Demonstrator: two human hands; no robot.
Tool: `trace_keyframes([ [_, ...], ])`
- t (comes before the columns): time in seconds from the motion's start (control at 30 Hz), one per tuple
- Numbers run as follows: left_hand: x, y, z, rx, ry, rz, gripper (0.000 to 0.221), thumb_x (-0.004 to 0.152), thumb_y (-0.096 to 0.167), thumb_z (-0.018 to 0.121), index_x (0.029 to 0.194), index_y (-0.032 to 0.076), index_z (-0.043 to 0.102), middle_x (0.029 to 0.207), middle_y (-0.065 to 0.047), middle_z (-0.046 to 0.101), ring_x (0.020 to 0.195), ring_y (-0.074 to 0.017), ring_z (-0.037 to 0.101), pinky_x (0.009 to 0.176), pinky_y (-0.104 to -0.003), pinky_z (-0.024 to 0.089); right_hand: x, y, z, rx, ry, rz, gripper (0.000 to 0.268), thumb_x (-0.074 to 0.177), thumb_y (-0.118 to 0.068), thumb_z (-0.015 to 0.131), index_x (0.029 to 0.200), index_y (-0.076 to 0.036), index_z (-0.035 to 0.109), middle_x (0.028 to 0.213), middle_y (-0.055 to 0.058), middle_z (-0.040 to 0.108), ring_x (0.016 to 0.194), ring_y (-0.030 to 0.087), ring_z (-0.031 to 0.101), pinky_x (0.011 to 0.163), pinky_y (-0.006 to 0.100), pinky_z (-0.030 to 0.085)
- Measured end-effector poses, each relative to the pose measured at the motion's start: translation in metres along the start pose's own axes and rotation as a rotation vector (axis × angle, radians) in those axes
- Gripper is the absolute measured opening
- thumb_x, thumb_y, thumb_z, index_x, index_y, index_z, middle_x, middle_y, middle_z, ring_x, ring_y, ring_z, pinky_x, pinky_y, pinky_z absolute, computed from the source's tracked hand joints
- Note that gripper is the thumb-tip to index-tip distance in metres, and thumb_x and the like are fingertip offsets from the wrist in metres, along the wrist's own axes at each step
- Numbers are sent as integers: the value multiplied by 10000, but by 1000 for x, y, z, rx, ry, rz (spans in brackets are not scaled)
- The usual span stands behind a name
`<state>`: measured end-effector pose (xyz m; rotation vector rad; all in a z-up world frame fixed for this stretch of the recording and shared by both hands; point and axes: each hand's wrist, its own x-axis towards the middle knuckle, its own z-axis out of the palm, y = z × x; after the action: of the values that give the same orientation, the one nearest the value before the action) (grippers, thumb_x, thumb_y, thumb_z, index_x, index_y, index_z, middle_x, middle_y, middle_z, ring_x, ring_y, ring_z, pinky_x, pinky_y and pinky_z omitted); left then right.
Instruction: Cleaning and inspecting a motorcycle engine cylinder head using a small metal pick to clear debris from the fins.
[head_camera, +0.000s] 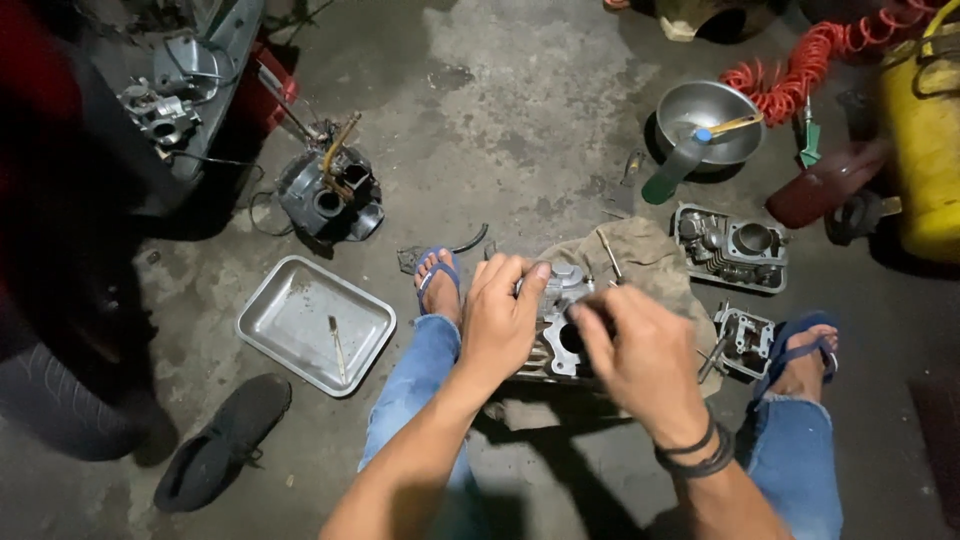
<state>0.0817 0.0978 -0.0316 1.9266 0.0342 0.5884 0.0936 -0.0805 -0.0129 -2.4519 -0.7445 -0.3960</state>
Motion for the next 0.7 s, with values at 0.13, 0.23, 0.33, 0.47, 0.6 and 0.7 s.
trace_keyframes([
  [0.13, -1, 0, 0, 12, 10, 1, 363, 1050, 342, 590, 770, 116, 544, 690, -101, 466, 784, -391, 593, 786, -426, 498, -1, -5, -1, -185, 46, -40, 93, 970, -263, 679, 954, -177, 710, 746, 34, 644, 710, 252, 701, 644, 365, 559],
  [0.23, 1, 4, 0, 1, 5, 18, 328, 1046, 328, 596, 798, 115, 570, 710, -97, 483, 811, -394, 594, 811, -429, 494, 0, -8, -4, -97, 7, -6, 100, 953, -277, 679, 925, -186, 706, 728, 22, 657, 728, 259, 712, 631, 365, 556],
  [0.33, 0, 2, -1, 7, 9, 24, 309, 1043, 310, 602, 811, 107, 580, 722, -116, 500, 823, -411, 595, 816, -449, 495, -1, -9, -5, -79, 29, 1, 85, 957, -264, 685, 962, -184, 714, 757, 26, 675, 739, 255, 715, 642, 364, 566],
  [0.47, 1, 2, 1, 6, 20, 37, 320, 1043, 305, 607, 803, 98, 570, 717, -108, 491, 816, -399, 596, 824, -437, 496, 1, -7, -6, -64, -10, -13, 88, 938, -258, 698, 945, -174, 720, 734, 41, 685, 728, 279, 720, 625, 382, 562],
  [0.6, -1, 5, 0, 2, 14, 34, 371, 1064, 330, 569, 777, 96, 547, 706, -90, 464, 794, -382, 582, 818, -431, 487, -2, -16, -6, 80, -57, 15, 73, 925, -242, 702, 952, -184, 738, 752, 35, 725, 760, 283, 736, 644, 371, 571],
  [0.7, 0, 2, 0, 26, 14, 28, 342, 1048, 316, 596, 786, 96, 570, 719, -110, 501, 828, -398, 599, 808, -446, 490, 8, -5, -11, 2, -19, 4, 82, 964, -239, 675, 965, -179, 731, 778, 24, 715, 770, 254, 732, 653, 351, 565],
])
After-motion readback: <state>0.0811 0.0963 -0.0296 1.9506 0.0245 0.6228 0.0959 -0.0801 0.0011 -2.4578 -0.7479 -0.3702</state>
